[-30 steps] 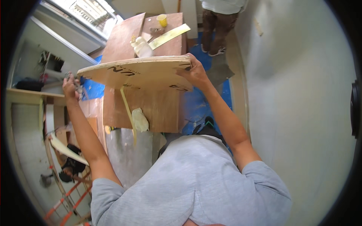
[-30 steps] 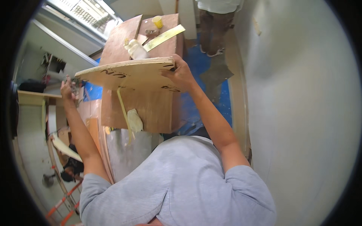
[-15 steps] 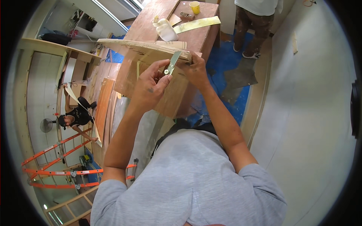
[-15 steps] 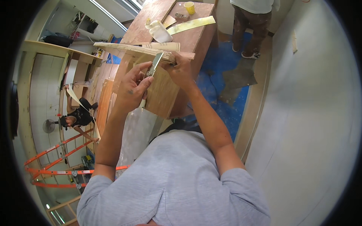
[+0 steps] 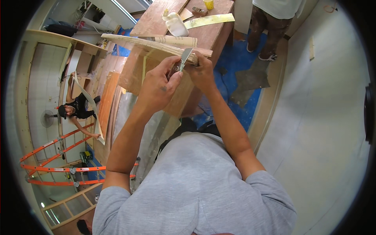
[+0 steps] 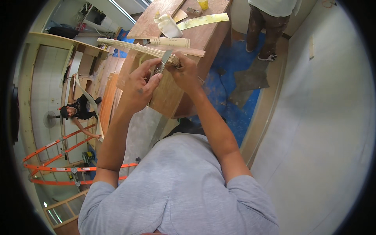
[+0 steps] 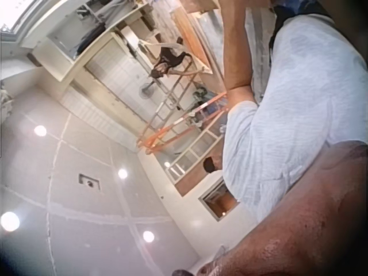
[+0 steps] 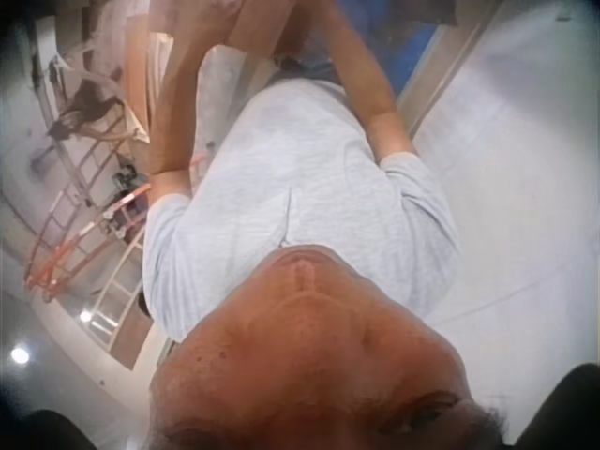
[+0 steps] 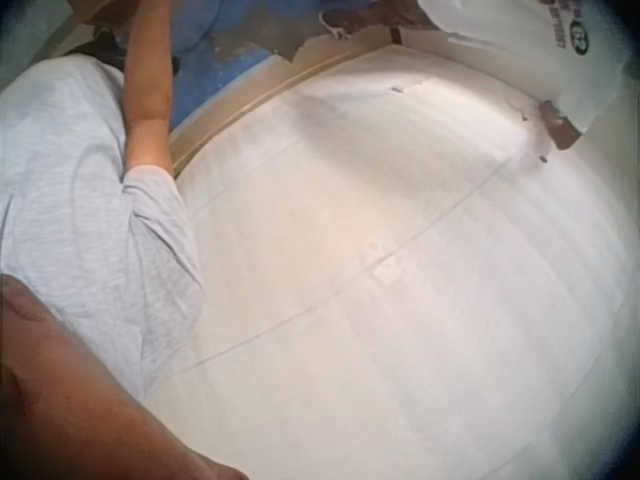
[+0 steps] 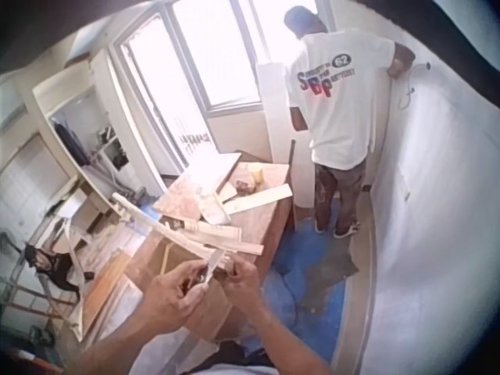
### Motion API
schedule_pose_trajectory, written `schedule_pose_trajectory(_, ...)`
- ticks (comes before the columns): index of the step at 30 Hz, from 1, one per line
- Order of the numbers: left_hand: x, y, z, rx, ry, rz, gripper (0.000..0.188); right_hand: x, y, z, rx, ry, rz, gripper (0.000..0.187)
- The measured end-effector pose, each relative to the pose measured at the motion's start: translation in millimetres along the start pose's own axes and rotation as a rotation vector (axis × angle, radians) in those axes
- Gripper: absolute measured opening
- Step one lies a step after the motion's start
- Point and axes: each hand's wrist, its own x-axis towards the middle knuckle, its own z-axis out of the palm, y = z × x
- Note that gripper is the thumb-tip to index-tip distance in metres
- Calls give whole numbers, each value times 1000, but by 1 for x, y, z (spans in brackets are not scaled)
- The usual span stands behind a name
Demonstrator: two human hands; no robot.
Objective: The person applies a thin wood edging strip to the side of a plywood board using glue and tape, then trims the excess length of the strip using a utility knife.
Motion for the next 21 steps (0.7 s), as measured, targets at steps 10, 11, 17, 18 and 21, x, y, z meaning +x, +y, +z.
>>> schedule_pose_trajectory(10, 3, 10, 8, 88, 93, 57, 39, -1, -7, -1, -10, 0, -1, 35)
schedule_pose_trajectory(11, 3, 10, 10, 93, 102, 47, 39, 0, -7, 0, -13, 5, -12, 34)
schedule_pose_trajectory(17, -3, 17, 18, 98, 96, 6, 39, 0, 2, -2, -76, -15, 14, 30)
schedule_pose_trajectory(18, -5, 19, 21, 79, 84, 30, 39, -1, 10, -2, -36, -12, 14, 30)
schedule_pose_trajectory(21, -4, 22, 21, -26, 97, 25, 38, -1, 19, 0, 41, -8, -2, 31)
